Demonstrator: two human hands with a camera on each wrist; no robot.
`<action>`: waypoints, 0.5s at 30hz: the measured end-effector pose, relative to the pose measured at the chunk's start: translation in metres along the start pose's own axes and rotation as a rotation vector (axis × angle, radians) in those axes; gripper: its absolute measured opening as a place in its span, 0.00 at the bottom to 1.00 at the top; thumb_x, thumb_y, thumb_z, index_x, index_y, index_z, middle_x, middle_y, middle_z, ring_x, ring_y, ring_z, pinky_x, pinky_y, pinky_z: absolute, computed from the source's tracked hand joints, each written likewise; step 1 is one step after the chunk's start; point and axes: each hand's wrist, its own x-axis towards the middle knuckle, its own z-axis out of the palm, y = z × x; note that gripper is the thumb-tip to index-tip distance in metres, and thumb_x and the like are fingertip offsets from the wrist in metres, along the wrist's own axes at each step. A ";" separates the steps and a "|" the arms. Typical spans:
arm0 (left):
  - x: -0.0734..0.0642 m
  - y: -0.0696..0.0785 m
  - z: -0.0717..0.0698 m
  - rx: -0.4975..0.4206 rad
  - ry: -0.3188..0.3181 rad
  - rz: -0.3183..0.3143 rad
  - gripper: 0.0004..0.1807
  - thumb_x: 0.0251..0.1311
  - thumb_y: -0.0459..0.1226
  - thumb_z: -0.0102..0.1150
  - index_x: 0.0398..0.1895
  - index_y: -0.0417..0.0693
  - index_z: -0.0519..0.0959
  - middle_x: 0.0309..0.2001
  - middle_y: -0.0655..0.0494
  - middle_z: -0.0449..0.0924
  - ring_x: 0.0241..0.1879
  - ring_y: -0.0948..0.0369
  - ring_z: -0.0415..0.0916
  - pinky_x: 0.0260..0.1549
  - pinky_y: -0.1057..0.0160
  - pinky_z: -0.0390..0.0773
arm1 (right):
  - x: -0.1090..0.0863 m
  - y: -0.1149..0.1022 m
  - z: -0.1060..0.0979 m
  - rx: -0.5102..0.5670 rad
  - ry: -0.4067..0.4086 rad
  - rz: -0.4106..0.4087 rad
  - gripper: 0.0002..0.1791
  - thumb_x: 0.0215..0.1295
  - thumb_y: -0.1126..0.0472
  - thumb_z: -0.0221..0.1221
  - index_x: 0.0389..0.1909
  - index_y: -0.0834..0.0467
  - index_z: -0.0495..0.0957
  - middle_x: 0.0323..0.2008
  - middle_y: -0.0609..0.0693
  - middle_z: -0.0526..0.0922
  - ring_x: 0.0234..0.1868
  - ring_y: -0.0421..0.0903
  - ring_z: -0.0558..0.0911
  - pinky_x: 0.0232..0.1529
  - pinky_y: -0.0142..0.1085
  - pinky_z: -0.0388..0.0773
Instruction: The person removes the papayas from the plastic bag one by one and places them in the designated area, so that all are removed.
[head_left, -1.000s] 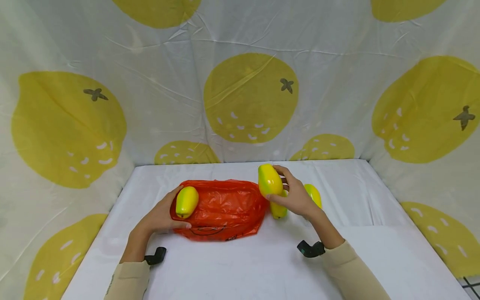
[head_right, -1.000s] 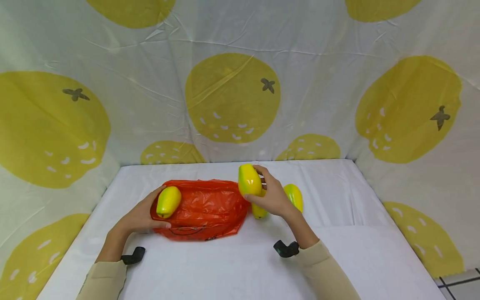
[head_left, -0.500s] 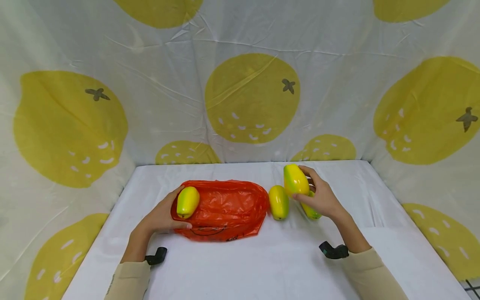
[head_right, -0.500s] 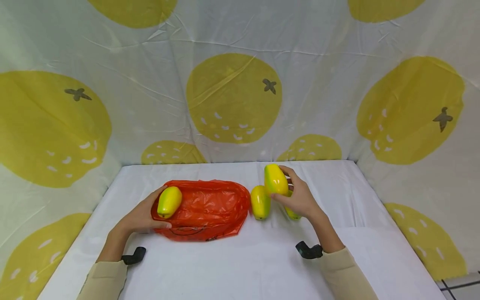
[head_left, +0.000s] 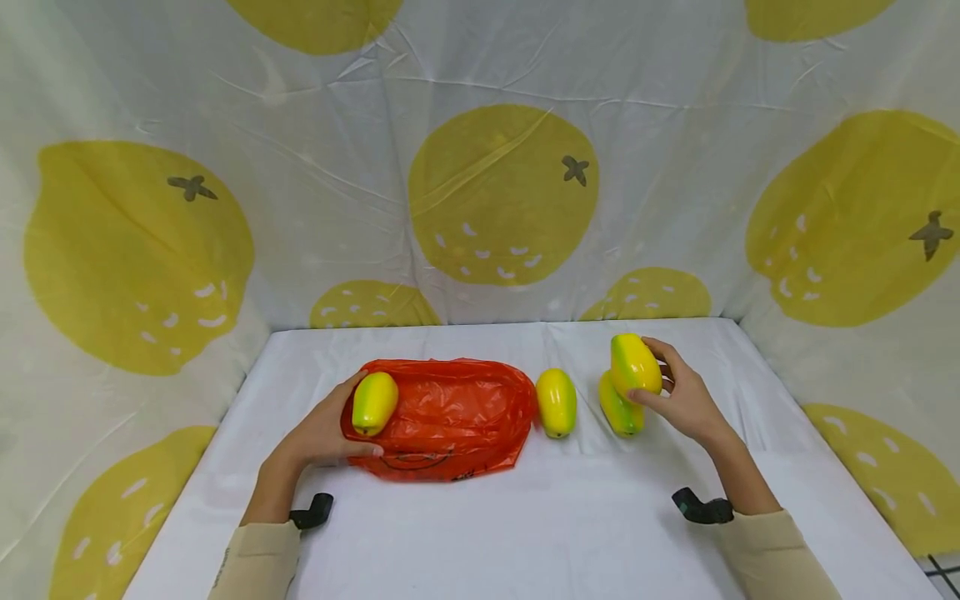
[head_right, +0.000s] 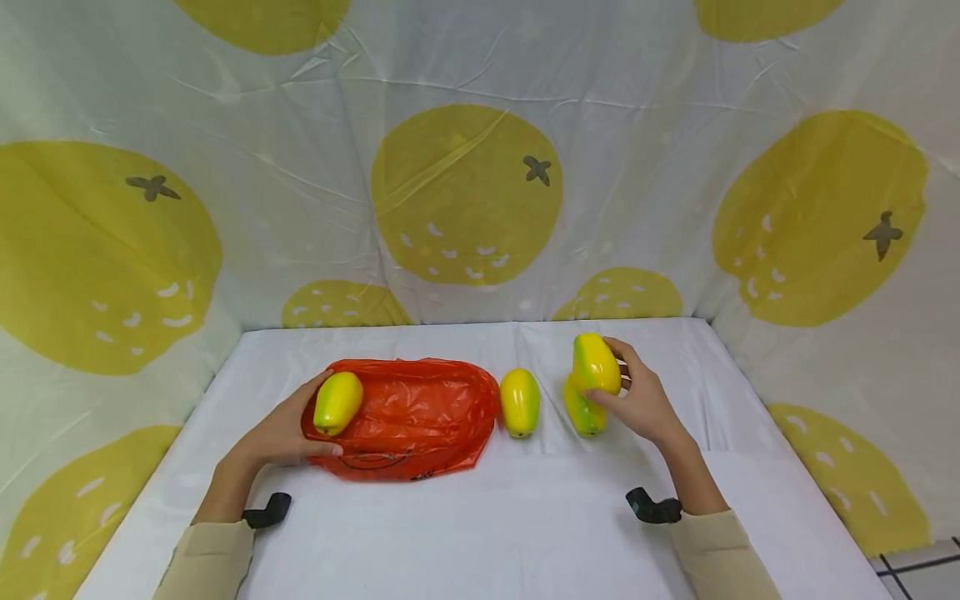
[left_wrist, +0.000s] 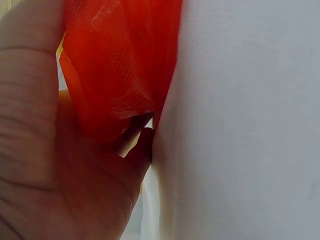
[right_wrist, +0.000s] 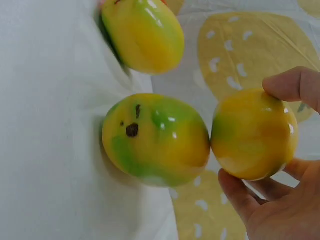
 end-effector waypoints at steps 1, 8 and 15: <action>0.000 0.000 0.000 0.000 0.002 0.002 0.73 0.37 0.61 0.82 0.84 0.53 0.46 0.79 0.43 0.55 0.76 0.40 0.57 0.65 0.31 0.70 | -0.001 0.003 -0.002 0.000 0.003 0.006 0.49 0.66 0.54 0.68 0.82 0.51 0.50 0.75 0.65 0.62 0.69 0.66 0.70 0.71 0.67 0.64; 0.000 -0.002 0.001 0.002 0.001 0.012 0.73 0.37 0.62 0.81 0.84 0.53 0.46 0.79 0.44 0.56 0.76 0.41 0.57 0.64 0.32 0.73 | -0.008 0.019 -0.018 -0.009 0.028 0.043 0.50 0.66 0.56 0.67 0.82 0.54 0.49 0.76 0.67 0.59 0.69 0.69 0.66 0.70 0.70 0.62; 0.000 -0.002 0.000 0.003 -0.001 0.010 0.74 0.37 0.61 0.82 0.84 0.53 0.45 0.79 0.43 0.55 0.76 0.40 0.57 0.66 0.31 0.70 | -0.010 0.034 -0.023 -0.049 0.020 0.103 0.50 0.67 0.55 0.66 0.82 0.54 0.48 0.76 0.67 0.58 0.68 0.68 0.67 0.68 0.67 0.68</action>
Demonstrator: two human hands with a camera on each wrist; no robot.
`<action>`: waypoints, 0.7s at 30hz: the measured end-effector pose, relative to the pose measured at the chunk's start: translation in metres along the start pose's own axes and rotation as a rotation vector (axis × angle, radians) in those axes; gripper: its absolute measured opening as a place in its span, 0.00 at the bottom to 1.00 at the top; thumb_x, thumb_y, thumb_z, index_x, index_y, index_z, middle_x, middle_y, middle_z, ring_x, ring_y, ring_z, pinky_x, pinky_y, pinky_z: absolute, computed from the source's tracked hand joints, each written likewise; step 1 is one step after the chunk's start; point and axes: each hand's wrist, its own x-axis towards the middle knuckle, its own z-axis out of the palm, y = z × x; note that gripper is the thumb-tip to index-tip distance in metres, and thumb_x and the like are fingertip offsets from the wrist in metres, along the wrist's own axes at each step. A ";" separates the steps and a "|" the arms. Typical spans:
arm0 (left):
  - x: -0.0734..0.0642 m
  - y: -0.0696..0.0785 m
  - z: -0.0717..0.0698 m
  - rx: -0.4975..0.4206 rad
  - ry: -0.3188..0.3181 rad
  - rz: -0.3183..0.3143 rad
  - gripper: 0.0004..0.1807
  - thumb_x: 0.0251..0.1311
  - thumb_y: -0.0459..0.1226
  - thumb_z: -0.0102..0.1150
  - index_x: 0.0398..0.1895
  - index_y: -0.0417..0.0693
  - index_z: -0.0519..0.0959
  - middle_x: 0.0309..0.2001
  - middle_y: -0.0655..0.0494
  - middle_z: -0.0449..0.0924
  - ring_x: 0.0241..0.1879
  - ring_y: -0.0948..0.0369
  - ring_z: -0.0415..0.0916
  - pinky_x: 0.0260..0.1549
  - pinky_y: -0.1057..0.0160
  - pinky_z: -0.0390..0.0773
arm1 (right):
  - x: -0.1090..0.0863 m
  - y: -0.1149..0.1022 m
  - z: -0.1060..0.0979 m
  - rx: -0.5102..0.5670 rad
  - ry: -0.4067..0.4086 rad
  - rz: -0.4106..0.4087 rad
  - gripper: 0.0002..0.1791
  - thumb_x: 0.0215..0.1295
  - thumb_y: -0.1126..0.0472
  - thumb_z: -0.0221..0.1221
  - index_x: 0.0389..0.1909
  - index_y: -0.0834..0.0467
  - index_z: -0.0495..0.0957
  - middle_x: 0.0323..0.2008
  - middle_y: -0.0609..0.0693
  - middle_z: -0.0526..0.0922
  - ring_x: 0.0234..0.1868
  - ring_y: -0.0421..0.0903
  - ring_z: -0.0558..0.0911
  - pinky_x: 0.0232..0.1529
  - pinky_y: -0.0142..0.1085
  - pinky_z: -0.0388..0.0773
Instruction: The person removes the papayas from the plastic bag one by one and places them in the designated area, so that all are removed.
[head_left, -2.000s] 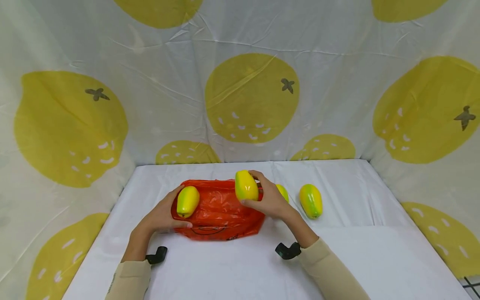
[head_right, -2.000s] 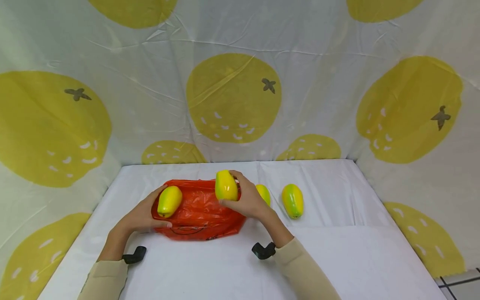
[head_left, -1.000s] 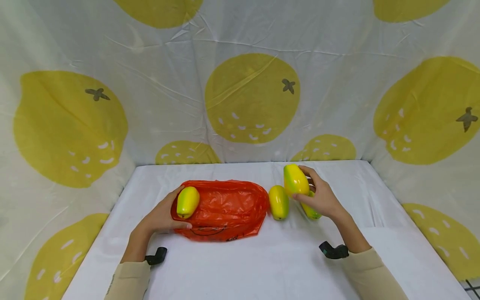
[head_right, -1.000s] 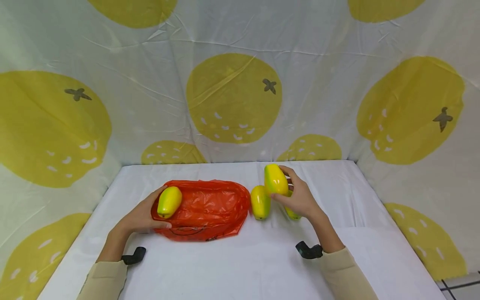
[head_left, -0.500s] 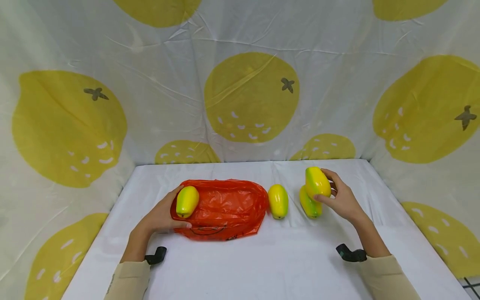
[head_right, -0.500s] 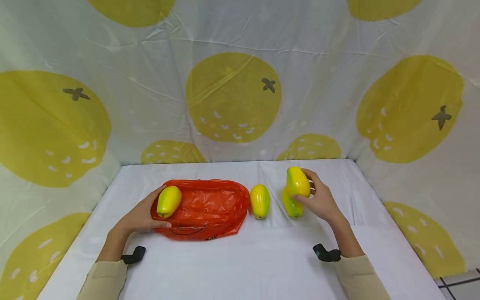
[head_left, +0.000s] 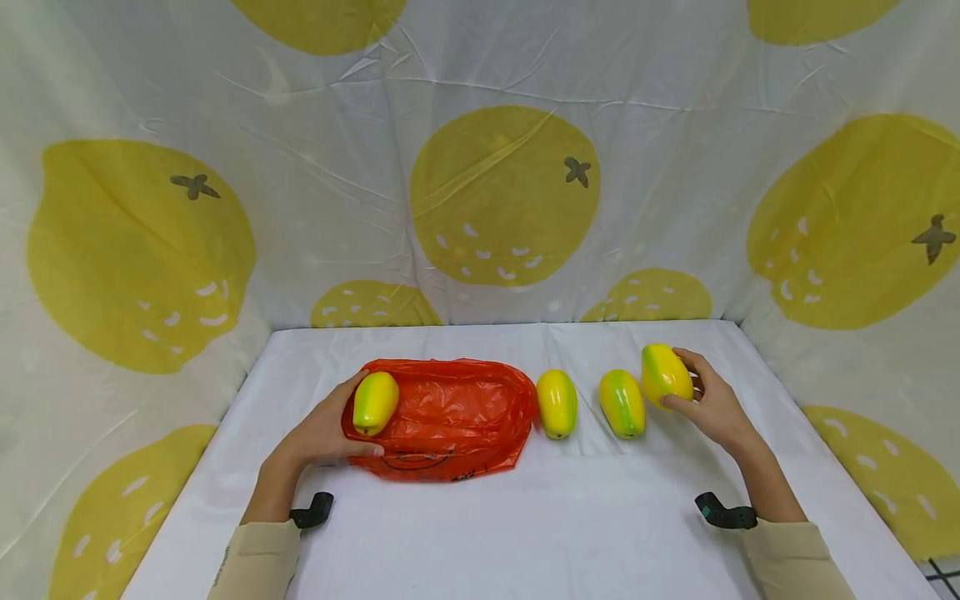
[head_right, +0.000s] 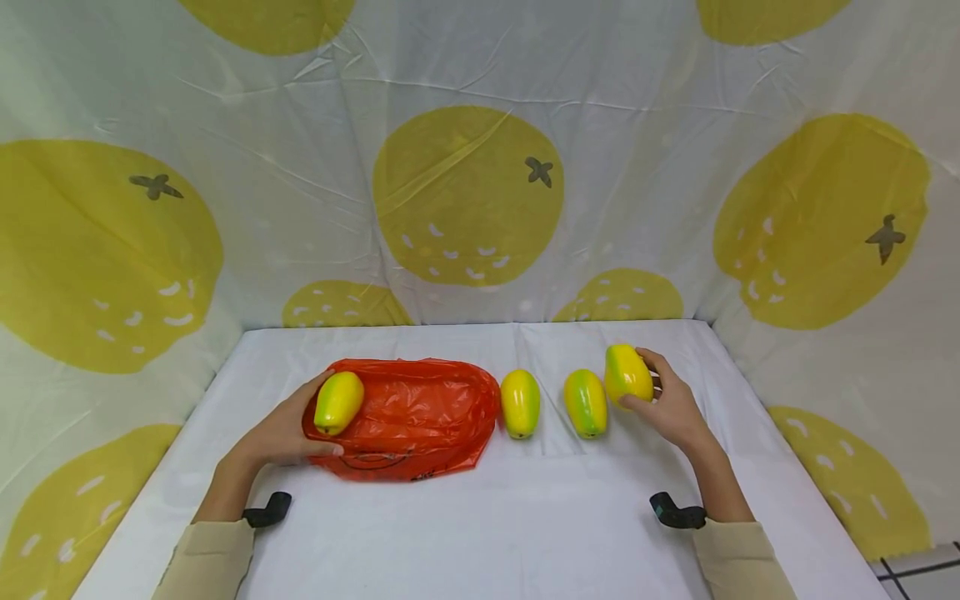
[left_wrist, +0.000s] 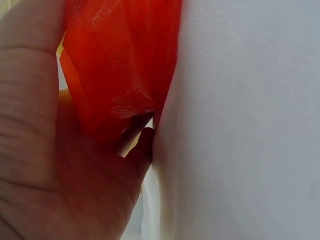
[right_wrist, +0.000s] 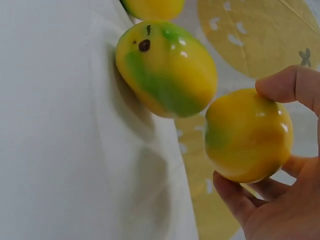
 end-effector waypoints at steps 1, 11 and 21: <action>0.000 0.000 0.000 0.003 0.000 -0.002 0.74 0.37 0.62 0.82 0.84 0.53 0.45 0.79 0.43 0.55 0.76 0.40 0.57 0.66 0.31 0.70 | 0.000 0.002 0.000 -0.006 -0.004 0.004 0.49 0.67 0.55 0.66 0.82 0.55 0.48 0.76 0.67 0.59 0.67 0.67 0.68 0.68 0.66 0.69; 0.000 0.002 -0.001 0.005 0.001 -0.007 0.74 0.37 0.62 0.82 0.84 0.54 0.45 0.80 0.44 0.55 0.76 0.40 0.57 0.66 0.31 0.69 | 0.005 0.015 0.005 -0.057 -0.059 0.011 0.48 0.67 0.53 0.65 0.81 0.57 0.49 0.75 0.68 0.59 0.65 0.67 0.70 0.64 0.62 0.72; 0.000 -0.001 0.001 0.016 0.008 0.010 0.74 0.37 0.61 0.82 0.84 0.54 0.45 0.79 0.43 0.56 0.75 0.41 0.59 0.67 0.30 0.68 | 0.007 0.019 0.025 -0.074 -0.093 -0.003 0.47 0.65 0.52 0.67 0.80 0.56 0.54 0.74 0.65 0.63 0.64 0.65 0.73 0.63 0.58 0.74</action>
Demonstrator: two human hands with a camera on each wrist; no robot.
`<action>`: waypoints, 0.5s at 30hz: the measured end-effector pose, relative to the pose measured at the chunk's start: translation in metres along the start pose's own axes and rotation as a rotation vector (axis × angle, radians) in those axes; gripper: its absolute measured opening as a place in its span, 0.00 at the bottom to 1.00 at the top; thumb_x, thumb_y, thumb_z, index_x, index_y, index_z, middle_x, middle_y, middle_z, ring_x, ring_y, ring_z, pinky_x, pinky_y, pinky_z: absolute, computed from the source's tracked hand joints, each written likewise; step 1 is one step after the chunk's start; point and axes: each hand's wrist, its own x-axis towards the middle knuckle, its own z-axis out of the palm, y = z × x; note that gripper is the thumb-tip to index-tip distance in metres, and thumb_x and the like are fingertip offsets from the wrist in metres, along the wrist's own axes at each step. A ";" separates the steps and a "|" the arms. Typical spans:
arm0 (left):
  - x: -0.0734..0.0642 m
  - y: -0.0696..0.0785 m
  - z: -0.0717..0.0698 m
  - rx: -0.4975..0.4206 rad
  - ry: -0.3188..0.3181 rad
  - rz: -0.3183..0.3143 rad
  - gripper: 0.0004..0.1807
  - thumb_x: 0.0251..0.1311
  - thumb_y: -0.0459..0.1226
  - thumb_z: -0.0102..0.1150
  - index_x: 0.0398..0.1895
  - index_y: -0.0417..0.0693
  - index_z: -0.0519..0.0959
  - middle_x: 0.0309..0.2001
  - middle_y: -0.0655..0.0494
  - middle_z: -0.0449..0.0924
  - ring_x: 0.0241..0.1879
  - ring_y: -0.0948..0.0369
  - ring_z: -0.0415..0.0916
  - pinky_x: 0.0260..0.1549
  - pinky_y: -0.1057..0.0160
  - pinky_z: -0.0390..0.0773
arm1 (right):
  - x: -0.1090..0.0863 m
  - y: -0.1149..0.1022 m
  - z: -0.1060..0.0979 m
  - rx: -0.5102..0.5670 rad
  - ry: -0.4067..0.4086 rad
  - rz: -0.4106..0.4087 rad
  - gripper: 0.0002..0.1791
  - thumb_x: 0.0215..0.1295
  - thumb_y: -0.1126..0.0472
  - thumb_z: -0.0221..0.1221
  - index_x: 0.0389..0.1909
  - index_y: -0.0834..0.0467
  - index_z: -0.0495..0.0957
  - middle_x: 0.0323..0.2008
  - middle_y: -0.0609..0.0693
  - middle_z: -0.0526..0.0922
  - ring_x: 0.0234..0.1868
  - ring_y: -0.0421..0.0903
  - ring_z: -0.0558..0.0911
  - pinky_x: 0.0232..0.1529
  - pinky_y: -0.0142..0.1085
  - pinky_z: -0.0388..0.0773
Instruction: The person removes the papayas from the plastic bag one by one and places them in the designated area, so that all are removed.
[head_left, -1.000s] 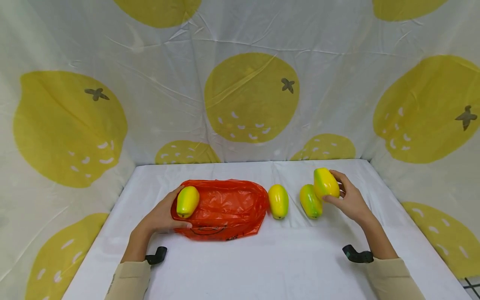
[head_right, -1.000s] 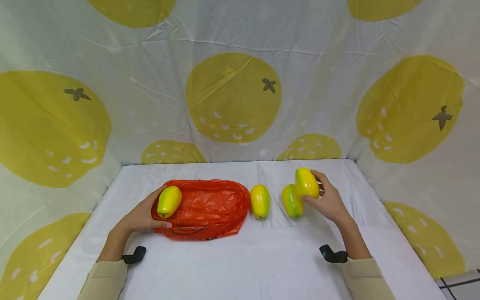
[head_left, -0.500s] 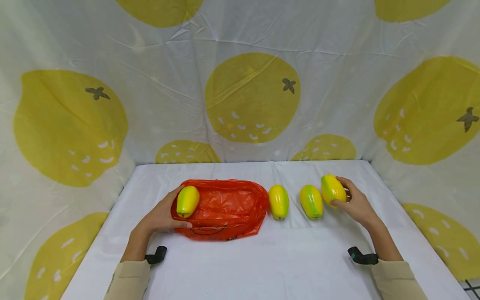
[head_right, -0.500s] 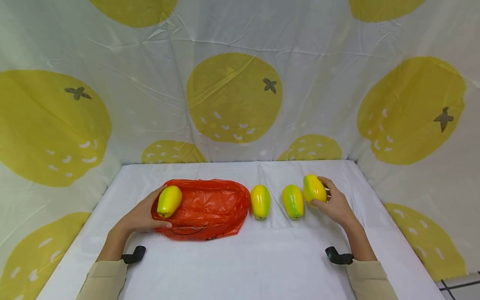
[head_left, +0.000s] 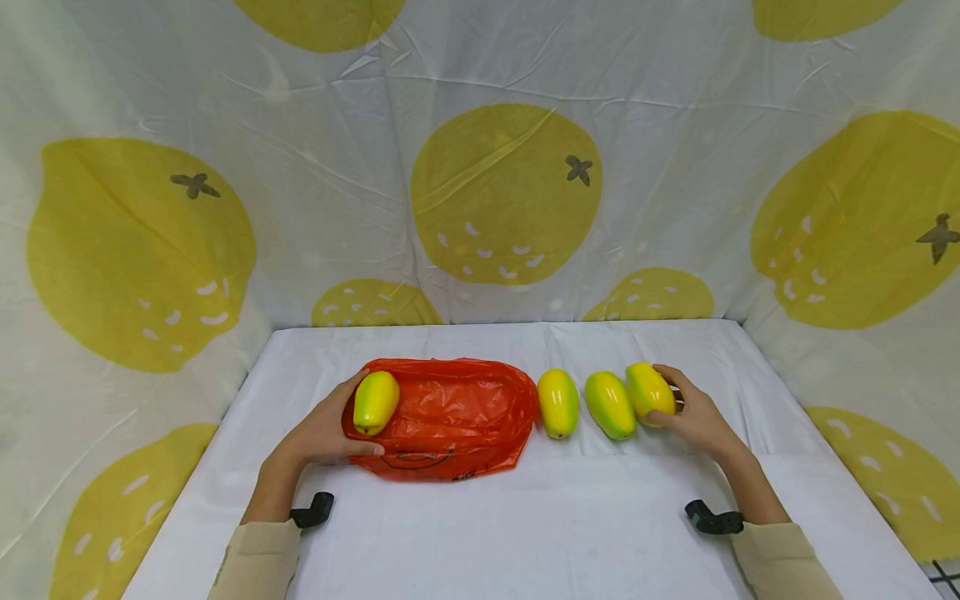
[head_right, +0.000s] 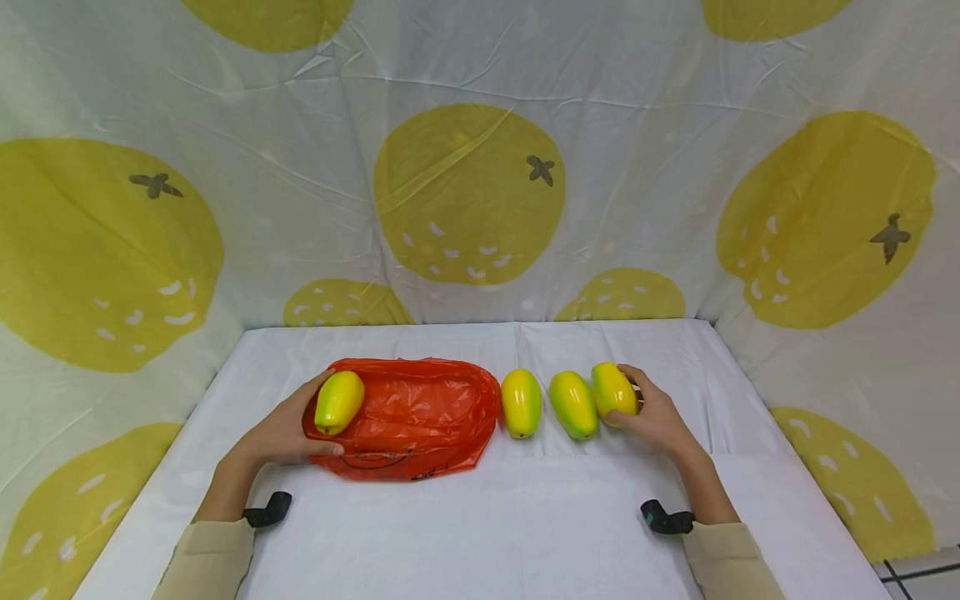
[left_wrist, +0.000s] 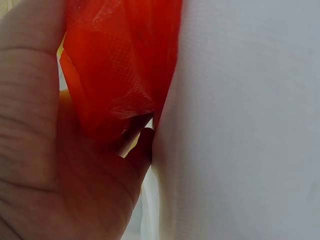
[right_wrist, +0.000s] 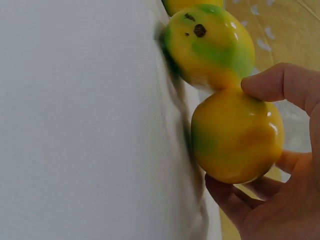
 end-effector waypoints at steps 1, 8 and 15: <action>0.000 -0.001 0.000 0.003 0.001 0.002 0.74 0.38 0.61 0.82 0.84 0.54 0.45 0.79 0.44 0.56 0.75 0.41 0.59 0.68 0.31 0.68 | 0.000 -0.001 0.002 -0.004 -0.002 -0.002 0.47 0.64 0.51 0.67 0.80 0.56 0.54 0.74 0.65 0.63 0.64 0.65 0.73 0.62 0.58 0.75; 0.000 -0.002 0.001 -0.006 0.001 0.004 0.73 0.38 0.61 0.82 0.84 0.54 0.46 0.79 0.44 0.57 0.75 0.41 0.59 0.67 0.30 0.68 | -0.003 -0.009 0.009 -0.022 -0.020 -0.001 0.50 0.62 0.47 0.69 0.80 0.55 0.54 0.74 0.64 0.63 0.64 0.66 0.74 0.63 0.61 0.76; 0.000 0.000 0.000 -0.014 -0.001 -0.005 0.73 0.37 0.61 0.82 0.84 0.53 0.46 0.79 0.43 0.56 0.75 0.41 0.58 0.67 0.30 0.68 | -0.004 -0.014 0.013 -0.053 -0.019 -0.015 0.52 0.61 0.43 0.70 0.79 0.57 0.54 0.74 0.66 0.64 0.66 0.68 0.73 0.65 0.64 0.73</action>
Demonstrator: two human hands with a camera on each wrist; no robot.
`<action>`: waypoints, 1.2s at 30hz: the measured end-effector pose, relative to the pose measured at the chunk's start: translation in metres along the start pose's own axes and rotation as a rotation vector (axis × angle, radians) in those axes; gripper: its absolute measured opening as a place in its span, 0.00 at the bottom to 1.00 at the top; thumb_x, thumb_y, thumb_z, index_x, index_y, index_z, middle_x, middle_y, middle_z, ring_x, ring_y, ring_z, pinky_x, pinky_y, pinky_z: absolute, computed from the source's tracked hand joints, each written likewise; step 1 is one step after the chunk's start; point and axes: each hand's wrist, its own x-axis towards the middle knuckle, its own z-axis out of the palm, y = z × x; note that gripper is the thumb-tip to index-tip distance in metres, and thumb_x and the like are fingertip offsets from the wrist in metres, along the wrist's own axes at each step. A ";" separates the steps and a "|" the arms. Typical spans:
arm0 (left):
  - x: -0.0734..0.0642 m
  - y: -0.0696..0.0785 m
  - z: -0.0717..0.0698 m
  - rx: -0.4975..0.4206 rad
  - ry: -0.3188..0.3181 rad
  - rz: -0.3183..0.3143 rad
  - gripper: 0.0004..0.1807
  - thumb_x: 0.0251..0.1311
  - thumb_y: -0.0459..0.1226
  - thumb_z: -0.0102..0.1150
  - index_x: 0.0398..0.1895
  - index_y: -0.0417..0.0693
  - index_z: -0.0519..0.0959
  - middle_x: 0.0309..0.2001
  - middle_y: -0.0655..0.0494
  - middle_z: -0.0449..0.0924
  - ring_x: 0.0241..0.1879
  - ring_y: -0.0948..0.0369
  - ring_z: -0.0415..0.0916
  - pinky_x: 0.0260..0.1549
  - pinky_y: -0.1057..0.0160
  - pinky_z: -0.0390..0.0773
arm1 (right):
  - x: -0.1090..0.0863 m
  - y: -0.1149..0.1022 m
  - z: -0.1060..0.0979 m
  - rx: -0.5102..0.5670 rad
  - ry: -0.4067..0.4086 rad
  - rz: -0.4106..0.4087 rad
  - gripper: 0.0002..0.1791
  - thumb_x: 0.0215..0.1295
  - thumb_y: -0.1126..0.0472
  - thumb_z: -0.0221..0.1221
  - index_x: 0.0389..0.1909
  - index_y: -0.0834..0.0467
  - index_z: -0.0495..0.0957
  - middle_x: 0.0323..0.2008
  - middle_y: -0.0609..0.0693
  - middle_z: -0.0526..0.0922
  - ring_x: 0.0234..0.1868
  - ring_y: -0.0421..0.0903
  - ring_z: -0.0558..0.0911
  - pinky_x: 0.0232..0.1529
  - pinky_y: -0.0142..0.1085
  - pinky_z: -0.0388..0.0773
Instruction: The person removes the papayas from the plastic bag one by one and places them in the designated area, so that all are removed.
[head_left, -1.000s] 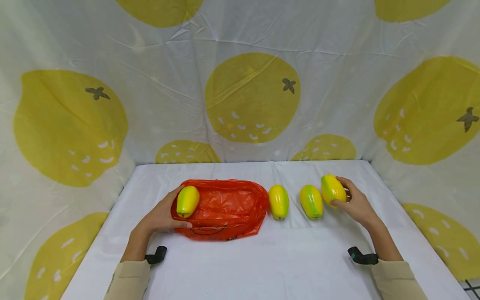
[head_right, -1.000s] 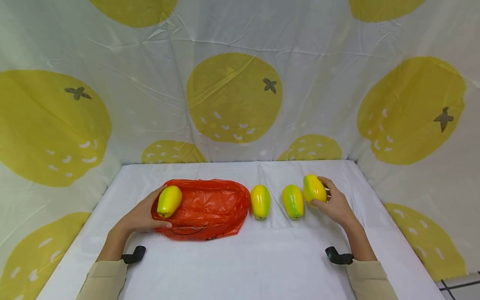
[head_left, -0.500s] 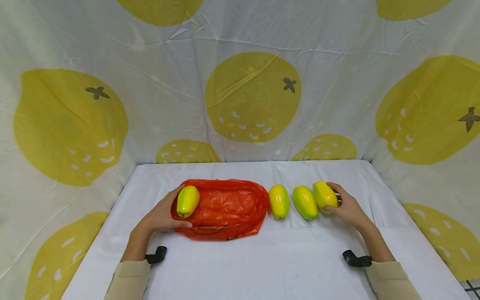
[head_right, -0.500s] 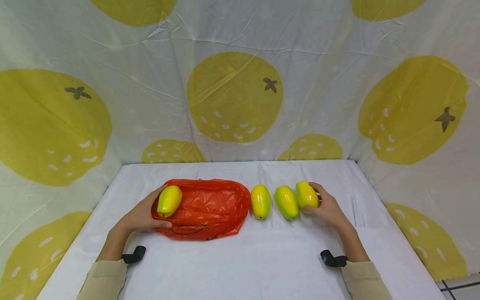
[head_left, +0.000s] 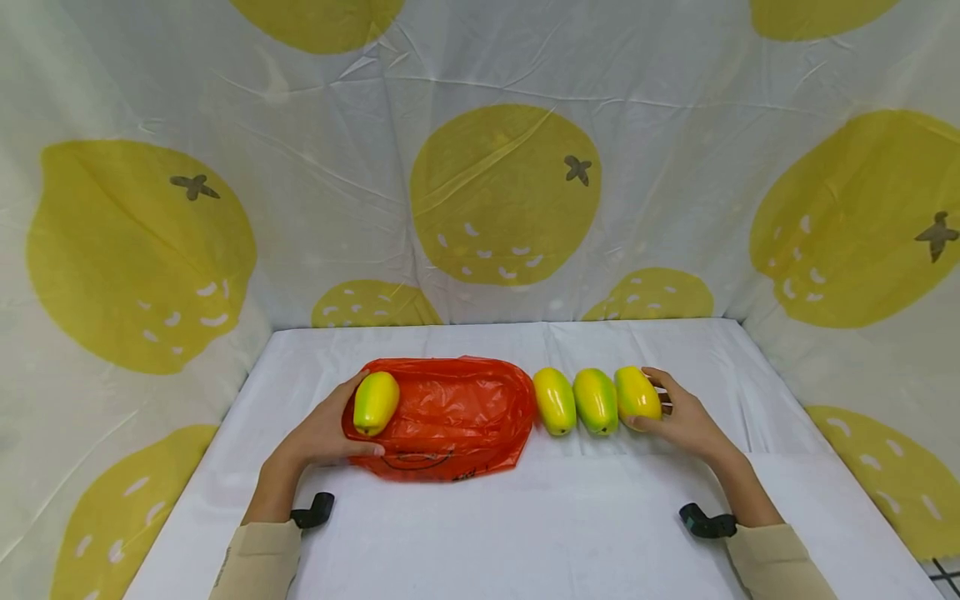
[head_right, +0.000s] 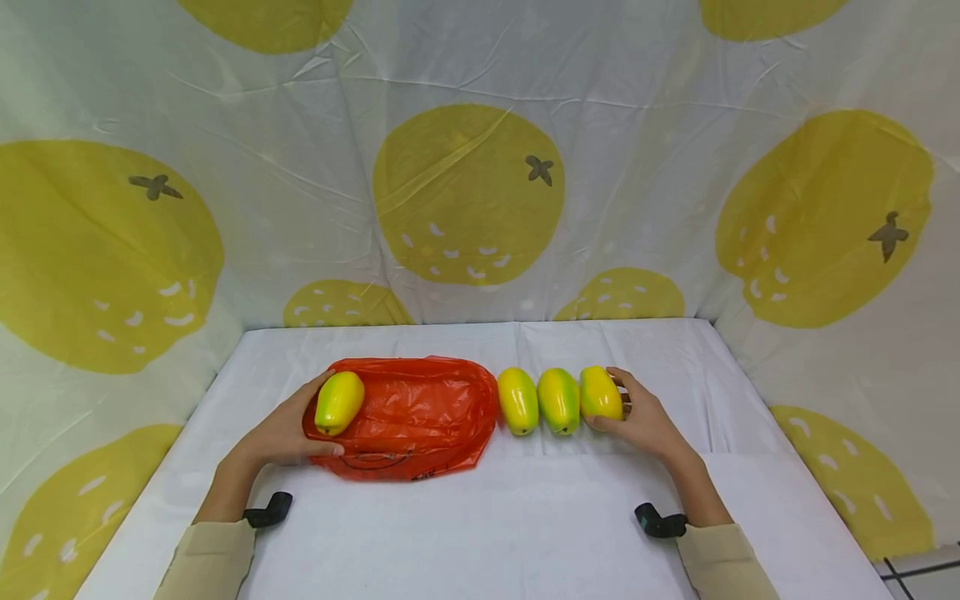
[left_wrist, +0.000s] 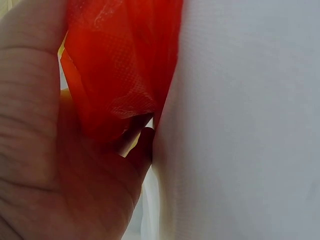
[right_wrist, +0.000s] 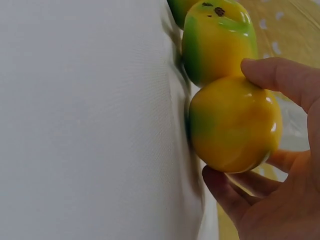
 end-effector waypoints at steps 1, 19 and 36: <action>0.000 0.000 0.000 0.000 0.000 0.000 0.73 0.38 0.61 0.82 0.84 0.54 0.46 0.79 0.43 0.56 0.75 0.41 0.58 0.67 0.30 0.68 | 0.000 0.000 0.000 -0.001 -0.002 0.000 0.52 0.61 0.43 0.70 0.79 0.57 0.54 0.74 0.66 0.64 0.66 0.68 0.73 0.65 0.64 0.73; 0.000 0.001 -0.001 0.011 -0.003 -0.012 0.74 0.38 0.61 0.82 0.84 0.56 0.45 0.80 0.43 0.54 0.76 0.40 0.57 0.68 0.29 0.66 | 0.001 0.008 -0.002 -0.024 -0.001 -0.002 0.56 0.60 0.37 0.69 0.80 0.56 0.53 0.75 0.64 0.63 0.64 0.66 0.74 0.62 0.63 0.75; -0.001 0.002 0.000 0.002 -0.002 -0.015 0.73 0.38 0.61 0.82 0.84 0.56 0.45 0.80 0.44 0.55 0.76 0.41 0.57 0.66 0.30 0.69 | -0.002 0.006 -0.003 -0.042 0.012 0.014 0.55 0.60 0.34 0.68 0.78 0.59 0.56 0.74 0.64 0.66 0.62 0.65 0.76 0.57 0.60 0.80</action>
